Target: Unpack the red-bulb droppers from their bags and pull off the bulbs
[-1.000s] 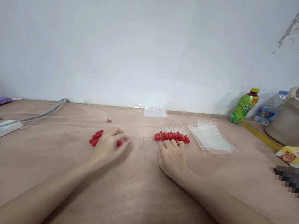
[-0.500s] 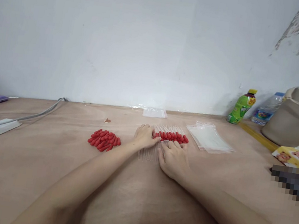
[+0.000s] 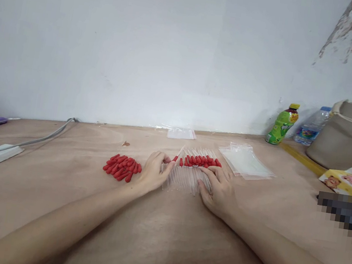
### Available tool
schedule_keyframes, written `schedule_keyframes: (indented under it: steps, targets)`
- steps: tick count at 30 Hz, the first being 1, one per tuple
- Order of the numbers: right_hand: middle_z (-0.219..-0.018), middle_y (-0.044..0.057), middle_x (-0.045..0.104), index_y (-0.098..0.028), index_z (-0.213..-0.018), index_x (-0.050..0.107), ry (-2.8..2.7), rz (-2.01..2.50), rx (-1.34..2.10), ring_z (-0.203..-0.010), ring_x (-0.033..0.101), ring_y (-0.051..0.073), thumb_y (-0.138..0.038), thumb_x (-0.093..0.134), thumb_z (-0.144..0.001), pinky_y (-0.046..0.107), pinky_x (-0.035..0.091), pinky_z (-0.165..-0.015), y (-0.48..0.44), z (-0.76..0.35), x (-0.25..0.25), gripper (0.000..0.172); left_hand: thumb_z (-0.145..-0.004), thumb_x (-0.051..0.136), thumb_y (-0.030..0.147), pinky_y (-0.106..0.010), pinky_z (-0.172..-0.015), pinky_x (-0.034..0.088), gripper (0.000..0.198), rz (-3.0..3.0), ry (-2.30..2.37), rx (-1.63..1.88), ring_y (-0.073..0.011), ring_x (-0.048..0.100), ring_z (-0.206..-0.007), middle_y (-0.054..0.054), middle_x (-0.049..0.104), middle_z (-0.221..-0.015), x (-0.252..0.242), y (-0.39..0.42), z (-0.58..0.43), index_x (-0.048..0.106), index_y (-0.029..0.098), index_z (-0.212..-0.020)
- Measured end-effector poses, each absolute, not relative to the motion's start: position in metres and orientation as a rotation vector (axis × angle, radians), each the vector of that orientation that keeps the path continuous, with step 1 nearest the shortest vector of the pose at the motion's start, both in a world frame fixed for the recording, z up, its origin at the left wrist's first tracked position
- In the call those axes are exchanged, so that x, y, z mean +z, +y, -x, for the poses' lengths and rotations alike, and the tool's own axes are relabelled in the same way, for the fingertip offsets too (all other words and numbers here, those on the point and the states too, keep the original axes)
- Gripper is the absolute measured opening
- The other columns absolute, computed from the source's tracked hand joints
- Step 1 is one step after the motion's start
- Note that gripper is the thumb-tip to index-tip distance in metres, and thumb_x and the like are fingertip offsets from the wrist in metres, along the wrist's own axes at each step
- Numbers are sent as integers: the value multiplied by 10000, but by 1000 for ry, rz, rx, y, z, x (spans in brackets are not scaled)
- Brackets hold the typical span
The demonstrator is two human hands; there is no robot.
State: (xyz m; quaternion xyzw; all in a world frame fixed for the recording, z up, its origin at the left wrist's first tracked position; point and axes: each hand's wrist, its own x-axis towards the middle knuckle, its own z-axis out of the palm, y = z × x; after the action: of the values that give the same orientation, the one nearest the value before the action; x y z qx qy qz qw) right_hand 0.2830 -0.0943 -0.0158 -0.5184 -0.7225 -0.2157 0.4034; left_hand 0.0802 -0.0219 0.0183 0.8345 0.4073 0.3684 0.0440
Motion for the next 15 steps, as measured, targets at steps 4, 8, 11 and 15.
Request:
schedule_keyframes:
  steps: [4,8,11,15]
  targets:
    - [-1171,129,513,-133,-1235,421,-1910,1115,-543,-1083,459,235,-285,480,-807,398,363,-902,-95,-282,-12,458,-835,458,262,-299,-731,409,112,-2688,905,955,-164,514,-802,-39,552,-824,19,-41,-47,523,170,-840]
    - [-1174,97,542,-164,-1172,487,-2118,998,-552,-1126,440,234,-303,504,-809,440,312,-963,-98,-276,-10,389,-833,476,256,-303,-704,401,105,-2738,841,919,-163,511,-768,-42,563,-812,5,-50,-32,536,176,-865]
    - [-1106,67,591,-199,-1018,583,-2147,953,-589,-1101,464,229,-290,527,-805,468,278,-976,-98,-272,-13,238,-825,492,259,-311,-698,398,104,-2757,827,979,-166,514,-756,-46,573,-802,-3,-51,-32,538,174,-862]
    - [-991,29,638,-218,-888,624,-2117,942,-580,-1044,499,205,-244,539,-803,461,273,-971,-94,-269,-17,123,-826,485,268,-320,-709,416,117,-2751,792,987,-168,534,-760,-52,590,-798,-2,-53,-34,546,174,-859]
